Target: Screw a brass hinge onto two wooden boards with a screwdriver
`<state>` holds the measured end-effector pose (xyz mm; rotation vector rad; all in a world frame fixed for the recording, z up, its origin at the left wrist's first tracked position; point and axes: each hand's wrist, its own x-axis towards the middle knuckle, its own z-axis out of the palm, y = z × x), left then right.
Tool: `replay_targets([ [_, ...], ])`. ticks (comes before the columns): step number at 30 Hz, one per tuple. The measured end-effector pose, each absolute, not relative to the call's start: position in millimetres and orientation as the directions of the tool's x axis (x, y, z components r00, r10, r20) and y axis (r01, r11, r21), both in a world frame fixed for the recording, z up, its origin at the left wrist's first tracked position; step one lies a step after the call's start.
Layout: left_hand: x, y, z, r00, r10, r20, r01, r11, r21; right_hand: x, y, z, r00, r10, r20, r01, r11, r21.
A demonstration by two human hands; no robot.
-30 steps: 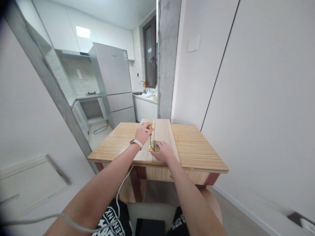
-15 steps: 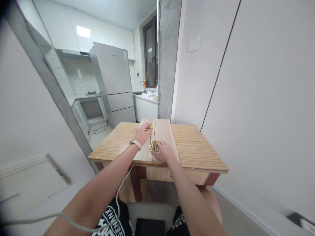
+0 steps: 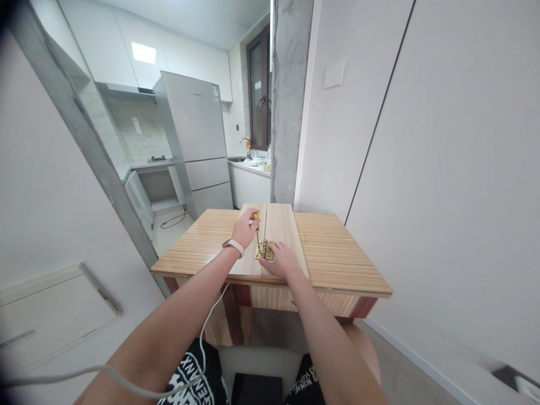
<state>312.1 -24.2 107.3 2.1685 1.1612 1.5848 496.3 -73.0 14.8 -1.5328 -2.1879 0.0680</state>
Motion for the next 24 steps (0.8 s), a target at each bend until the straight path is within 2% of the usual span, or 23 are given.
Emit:
replay_targets([
  [6, 309.8, -27.2, 103.9, 0.082, 0.722, 0.687, 0.388, -0.658, 0.645, 497.3, -71.0, 12.0, -0.274, 0.897, 0.347, 0.874, 0.383, -0.299],
  [12, 308.9, -28.4, 107.7, 0.040, 0.707, 0.706, 0.468, -0.637, 0.612, 497.2, -69.1, 9.7, -0.273, 0.897, 0.347, 0.880, 0.378, -0.288],
  [19, 311.9, -26.0, 105.4, 0.055, 0.697, 0.715, 0.467, -0.651, 0.598, 497.1, -68.3, 8.1, -0.275, 0.887, 0.371, 0.881, 0.386, -0.273],
  [24, 312.8, -25.2, 103.7, 0.127, 0.679, 0.723, 0.408, -0.700, 0.586, 497.7, -69.0, 8.2, -0.289, 0.877, 0.383, 0.870, 0.408, -0.277],
])
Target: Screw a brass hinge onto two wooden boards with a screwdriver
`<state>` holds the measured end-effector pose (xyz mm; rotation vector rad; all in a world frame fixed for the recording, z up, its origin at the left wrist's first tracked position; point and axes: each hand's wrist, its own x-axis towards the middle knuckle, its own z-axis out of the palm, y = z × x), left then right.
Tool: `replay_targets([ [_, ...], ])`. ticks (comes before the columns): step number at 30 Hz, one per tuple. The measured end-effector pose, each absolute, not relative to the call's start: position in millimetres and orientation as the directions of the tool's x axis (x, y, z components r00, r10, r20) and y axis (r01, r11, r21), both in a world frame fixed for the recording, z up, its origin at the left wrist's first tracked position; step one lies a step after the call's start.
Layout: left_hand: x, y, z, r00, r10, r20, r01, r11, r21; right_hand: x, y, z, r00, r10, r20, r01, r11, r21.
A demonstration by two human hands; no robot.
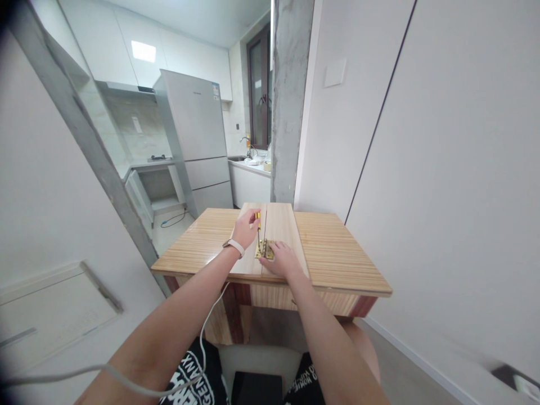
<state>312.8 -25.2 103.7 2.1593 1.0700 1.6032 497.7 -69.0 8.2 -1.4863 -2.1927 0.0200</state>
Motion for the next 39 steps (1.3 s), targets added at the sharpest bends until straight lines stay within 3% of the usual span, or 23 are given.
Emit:
replay_targets([
  [6, 315.1, -29.7, 108.4, 0.114, 0.641, 0.759, 0.409, -0.727, 0.552, 497.1, -69.5, 8.9, -0.285, 0.878, 0.384, 0.879, 0.399, -0.260],
  [17, 313.8, -26.5, 103.3, 0.049, 0.671, 0.740, 0.426, -0.684, 0.592, 497.4, -69.6, 8.8, -0.284, 0.883, 0.374, 0.878, 0.396, -0.268],
  [25, 312.6, -26.4, 101.6, 0.096, 0.645, 0.758, 0.375, -0.729, 0.573, 497.6, -68.4, 6.3, -0.275, 0.881, 0.385, 0.878, 0.393, -0.273],
  [39, 317.3, -33.1, 106.7, 0.025, 0.657, 0.753, 0.464, -0.675, 0.574, 497.2, -69.6, 8.5, -0.267, 0.894, 0.361, 0.885, 0.375, -0.275],
])
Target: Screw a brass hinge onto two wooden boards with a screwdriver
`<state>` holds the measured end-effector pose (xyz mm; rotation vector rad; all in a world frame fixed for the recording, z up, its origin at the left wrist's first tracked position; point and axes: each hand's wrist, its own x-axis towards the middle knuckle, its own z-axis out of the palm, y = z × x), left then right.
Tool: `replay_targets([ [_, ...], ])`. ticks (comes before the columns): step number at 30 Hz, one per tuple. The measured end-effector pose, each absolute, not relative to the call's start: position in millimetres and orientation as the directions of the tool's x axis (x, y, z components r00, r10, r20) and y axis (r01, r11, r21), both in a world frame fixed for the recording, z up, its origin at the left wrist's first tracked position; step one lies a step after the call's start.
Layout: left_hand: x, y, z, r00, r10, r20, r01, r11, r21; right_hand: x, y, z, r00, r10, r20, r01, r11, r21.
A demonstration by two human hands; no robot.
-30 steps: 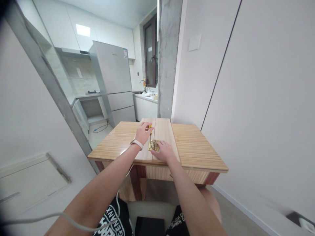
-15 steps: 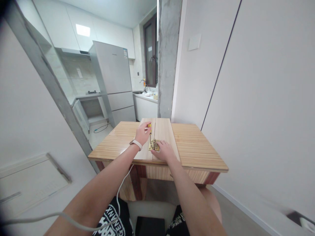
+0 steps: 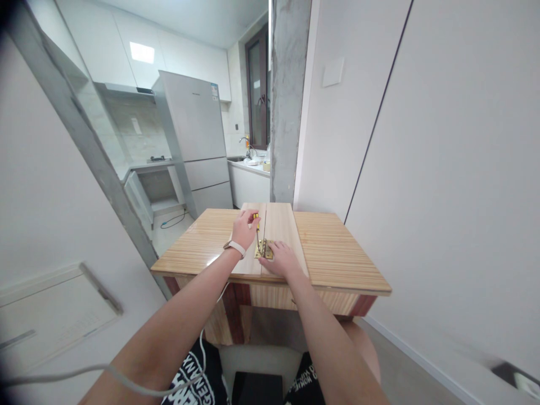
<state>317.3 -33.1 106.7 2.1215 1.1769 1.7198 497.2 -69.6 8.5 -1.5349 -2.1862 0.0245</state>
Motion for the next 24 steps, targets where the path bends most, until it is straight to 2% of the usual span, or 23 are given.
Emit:
replay_targets([
  [8, 315.6, -31.3, 105.6, 0.083, 0.661, 0.746, 0.409, -0.705, 0.579, 497.7, -70.6, 10.8, -0.278, 0.887, 0.368, 0.877, 0.391, -0.280],
  [24, 314.3, -30.2, 104.5, 0.030, 0.653, 0.756, 0.457, -0.682, 0.571, 498.8, -67.2, 4.7, -0.265, 0.896, 0.356, 0.886, 0.372, -0.276],
])
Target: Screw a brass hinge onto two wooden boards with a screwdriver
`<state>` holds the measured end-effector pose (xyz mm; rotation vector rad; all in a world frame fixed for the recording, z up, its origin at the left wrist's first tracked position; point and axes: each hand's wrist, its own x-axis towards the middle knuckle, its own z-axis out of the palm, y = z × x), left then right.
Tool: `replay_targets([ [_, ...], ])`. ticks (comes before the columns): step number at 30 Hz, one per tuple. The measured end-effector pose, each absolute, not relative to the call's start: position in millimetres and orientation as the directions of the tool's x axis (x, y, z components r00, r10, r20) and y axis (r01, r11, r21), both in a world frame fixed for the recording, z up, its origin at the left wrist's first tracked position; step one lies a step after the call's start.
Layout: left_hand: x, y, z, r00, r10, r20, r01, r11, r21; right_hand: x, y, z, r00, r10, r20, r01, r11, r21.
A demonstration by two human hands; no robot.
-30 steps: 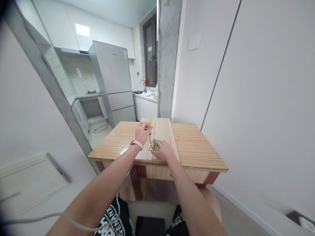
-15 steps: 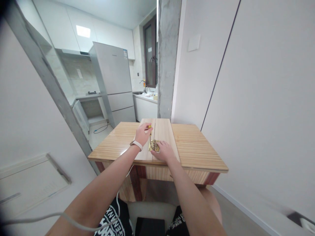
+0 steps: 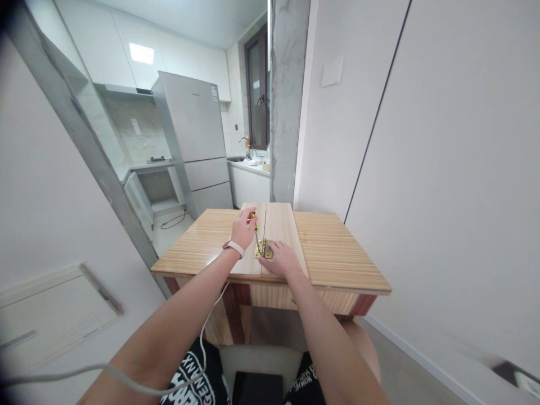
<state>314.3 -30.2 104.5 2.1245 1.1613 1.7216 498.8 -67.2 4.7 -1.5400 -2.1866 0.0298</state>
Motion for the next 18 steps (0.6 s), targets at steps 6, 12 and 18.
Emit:
replay_targets([
  [6, 313.2, -32.9, 106.2, 0.060, 0.630, 0.774, 0.437, -0.714, 0.547, 499.1, -66.8, 4.4, -0.268, 0.892, 0.363, 0.883, 0.378, -0.277],
  [12, 315.8, -35.2, 108.6, 0.027, 0.646, 0.763, 0.475, -0.680, 0.559, 497.7, -66.3, 4.4, -0.261, 0.895, 0.362, 0.886, 0.371, -0.277],
  [18, 317.5, -37.3, 109.3, 0.036, 0.644, 0.764, 0.487, -0.679, 0.549, 497.2, -66.3, 5.3, -0.263, 0.898, 0.352, 0.886, 0.369, -0.282],
])
